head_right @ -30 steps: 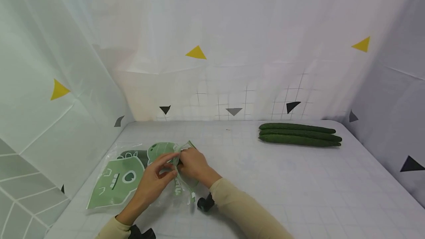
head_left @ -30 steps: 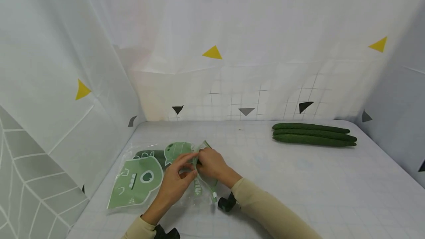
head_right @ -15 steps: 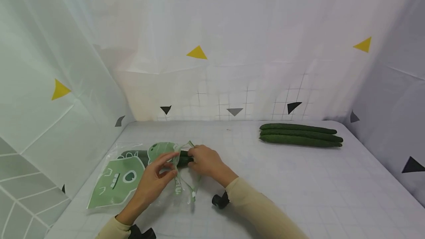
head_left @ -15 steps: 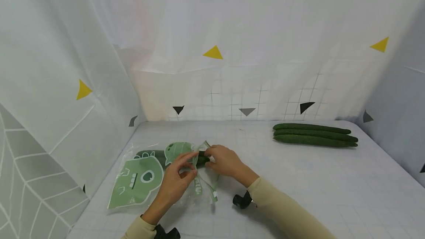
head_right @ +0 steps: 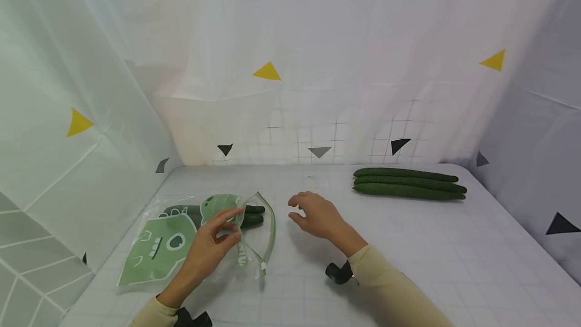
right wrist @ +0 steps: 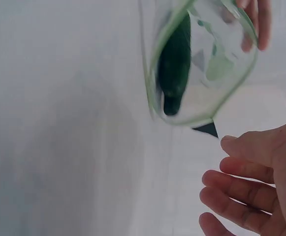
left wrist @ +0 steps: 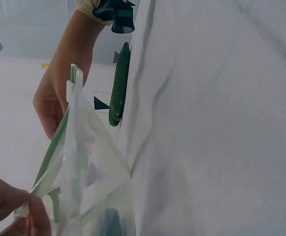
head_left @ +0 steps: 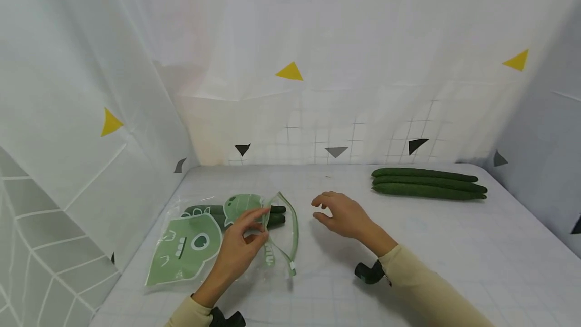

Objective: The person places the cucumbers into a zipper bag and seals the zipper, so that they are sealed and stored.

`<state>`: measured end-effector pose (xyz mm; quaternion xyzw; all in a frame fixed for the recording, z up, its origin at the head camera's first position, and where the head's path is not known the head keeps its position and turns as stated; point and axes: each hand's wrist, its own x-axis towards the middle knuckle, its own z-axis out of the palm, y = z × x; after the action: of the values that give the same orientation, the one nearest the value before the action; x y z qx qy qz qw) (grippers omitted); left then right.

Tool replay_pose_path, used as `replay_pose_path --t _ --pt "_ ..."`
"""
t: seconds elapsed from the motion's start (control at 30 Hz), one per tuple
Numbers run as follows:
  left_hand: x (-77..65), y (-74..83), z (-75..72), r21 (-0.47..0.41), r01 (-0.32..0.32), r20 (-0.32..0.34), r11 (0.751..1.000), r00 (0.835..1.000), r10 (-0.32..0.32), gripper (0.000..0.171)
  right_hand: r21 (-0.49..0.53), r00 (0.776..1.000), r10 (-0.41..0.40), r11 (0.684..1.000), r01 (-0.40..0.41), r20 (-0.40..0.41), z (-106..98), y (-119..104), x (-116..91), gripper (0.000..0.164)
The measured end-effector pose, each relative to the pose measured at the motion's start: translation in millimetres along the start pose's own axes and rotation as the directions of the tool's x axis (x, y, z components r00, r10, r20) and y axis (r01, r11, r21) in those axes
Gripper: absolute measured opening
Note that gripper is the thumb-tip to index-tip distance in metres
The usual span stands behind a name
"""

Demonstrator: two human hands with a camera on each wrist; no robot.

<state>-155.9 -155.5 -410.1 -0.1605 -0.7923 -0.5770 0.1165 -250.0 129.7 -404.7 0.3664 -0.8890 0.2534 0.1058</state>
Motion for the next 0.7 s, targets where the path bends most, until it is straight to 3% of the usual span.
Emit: replay_pose_path --t 0.37,0.7 --pt "1.3 0.7 -1.2 0.018 0.003 -0.003 1.000 1.000 -0.003 0.056 -0.007 0.991 0.092 0.996 -0.093 -0.097 -40.7 34.2 -23.5 0.027" --pt "-0.3 0.2 -0.5 0.011 0.012 -0.002 1.000 1.000 -0.012 0.057 -0.006 0.975 0.178 0.984 -0.180 -0.134 -65.2 52.5 -40.3 0.028"
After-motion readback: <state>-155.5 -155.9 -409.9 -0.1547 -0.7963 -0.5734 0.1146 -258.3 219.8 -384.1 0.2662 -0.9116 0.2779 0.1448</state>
